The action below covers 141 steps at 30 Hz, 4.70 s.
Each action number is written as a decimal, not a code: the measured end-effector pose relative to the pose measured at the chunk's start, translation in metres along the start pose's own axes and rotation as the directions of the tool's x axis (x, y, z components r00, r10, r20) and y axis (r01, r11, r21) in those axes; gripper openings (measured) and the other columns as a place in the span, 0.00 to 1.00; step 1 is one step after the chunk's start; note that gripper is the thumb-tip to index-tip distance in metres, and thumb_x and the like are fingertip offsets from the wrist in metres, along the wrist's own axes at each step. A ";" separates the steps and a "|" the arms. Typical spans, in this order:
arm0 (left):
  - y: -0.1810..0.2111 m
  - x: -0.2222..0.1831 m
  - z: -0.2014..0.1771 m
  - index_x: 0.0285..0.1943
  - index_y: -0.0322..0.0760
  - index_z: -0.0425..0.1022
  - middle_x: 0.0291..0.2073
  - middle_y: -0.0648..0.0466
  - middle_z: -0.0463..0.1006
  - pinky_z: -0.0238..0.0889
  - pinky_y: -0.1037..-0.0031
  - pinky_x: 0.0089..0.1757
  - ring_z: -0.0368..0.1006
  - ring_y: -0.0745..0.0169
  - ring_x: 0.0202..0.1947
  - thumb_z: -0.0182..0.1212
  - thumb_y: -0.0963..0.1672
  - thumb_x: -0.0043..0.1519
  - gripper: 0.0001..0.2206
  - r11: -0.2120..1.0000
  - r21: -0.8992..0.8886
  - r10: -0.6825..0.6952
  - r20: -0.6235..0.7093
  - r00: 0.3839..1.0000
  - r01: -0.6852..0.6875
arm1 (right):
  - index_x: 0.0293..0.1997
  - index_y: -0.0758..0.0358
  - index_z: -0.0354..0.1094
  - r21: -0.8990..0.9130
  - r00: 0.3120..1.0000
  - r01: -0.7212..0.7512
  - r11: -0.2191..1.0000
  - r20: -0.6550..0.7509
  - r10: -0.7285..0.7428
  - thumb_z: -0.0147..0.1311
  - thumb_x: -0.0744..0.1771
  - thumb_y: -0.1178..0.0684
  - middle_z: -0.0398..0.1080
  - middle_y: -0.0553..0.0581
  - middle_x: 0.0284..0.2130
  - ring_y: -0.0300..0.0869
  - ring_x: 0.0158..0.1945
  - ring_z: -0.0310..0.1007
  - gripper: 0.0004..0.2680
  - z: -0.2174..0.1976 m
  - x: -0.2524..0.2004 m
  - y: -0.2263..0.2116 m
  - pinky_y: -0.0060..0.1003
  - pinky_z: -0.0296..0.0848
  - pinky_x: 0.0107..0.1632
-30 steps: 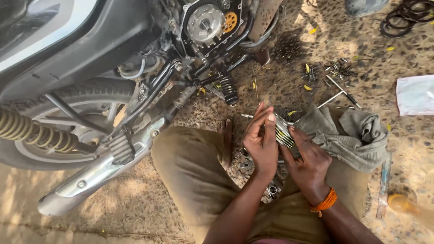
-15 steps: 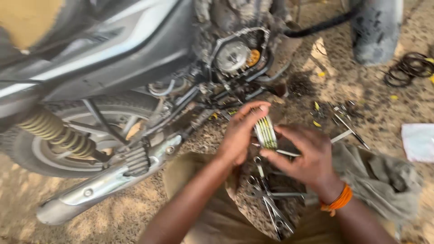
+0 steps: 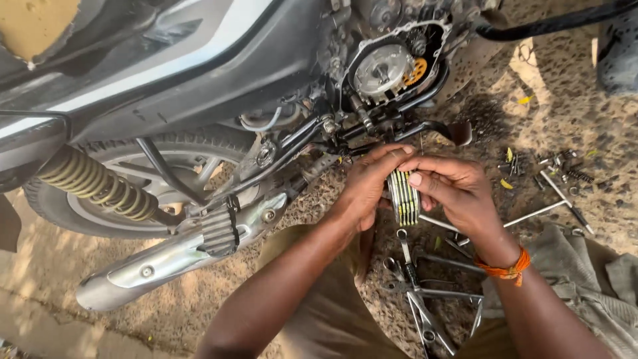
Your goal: The person is repairing and assembling motorcycle clutch plates and housing.
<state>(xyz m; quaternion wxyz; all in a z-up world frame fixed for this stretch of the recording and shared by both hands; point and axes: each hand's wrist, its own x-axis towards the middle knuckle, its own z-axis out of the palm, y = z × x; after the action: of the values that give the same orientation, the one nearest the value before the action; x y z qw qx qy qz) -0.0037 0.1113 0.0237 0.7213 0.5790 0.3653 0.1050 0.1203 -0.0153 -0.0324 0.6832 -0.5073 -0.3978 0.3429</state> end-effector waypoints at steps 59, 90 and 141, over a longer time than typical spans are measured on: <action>-0.029 0.009 -0.022 0.54 0.42 0.72 0.38 0.47 0.78 0.75 0.38 0.33 0.79 0.49 0.33 0.60 0.56 0.60 0.21 0.826 -0.521 -0.145 0.172 0.974 0.214 | 0.42 0.52 0.82 -0.229 0.907 0.305 0.924 0.364 -0.209 0.73 0.57 0.58 0.67 0.43 0.25 0.31 0.29 0.62 0.13 -0.008 -0.007 -0.016 0.29 0.60 0.29; -0.029 -0.014 -0.013 0.79 0.33 0.46 0.65 0.34 0.68 0.74 0.53 0.51 0.76 0.44 0.52 0.60 0.47 0.67 0.34 0.735 0.512 0.538 -0.042 0.842 -0.444 | 0.67 0.78 0.63 0.532 0.995 -0.037 0.846 -0.058 0.080 0.57 0.66 0.66 0.75 0.66 0.53 0.46 0.51 0.78 0.20 -0.029 0.016 0.019 0.36 0.79 0.52; -0.113 -0.009 -0.091 0.69 0.27 0.68 0.52 0.38 0.82 0.69 0.60 0.56 0.80 0.50 0.56 0.59 0.48 0.59 0.29 0.875 0.295 -0.346 -0.175 0.922 0.384 | 0.48 0.61 0.75 -0.819 0.847 -0.531 0.216 -0.525 0.089 0.54 0.70 0.56 0.76 0.62 0.42 0.47 0.35 0.77 0.05 -0.303 -0.022 0.319 0.39 0.79 0.37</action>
<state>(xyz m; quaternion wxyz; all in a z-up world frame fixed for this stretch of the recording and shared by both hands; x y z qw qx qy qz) -0.1001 0.1408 -0.0819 0.6006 0.6028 0.5218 -0.0609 0.3593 -0.0822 -0.3960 0.2213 -0.9337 -0.2728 0.0696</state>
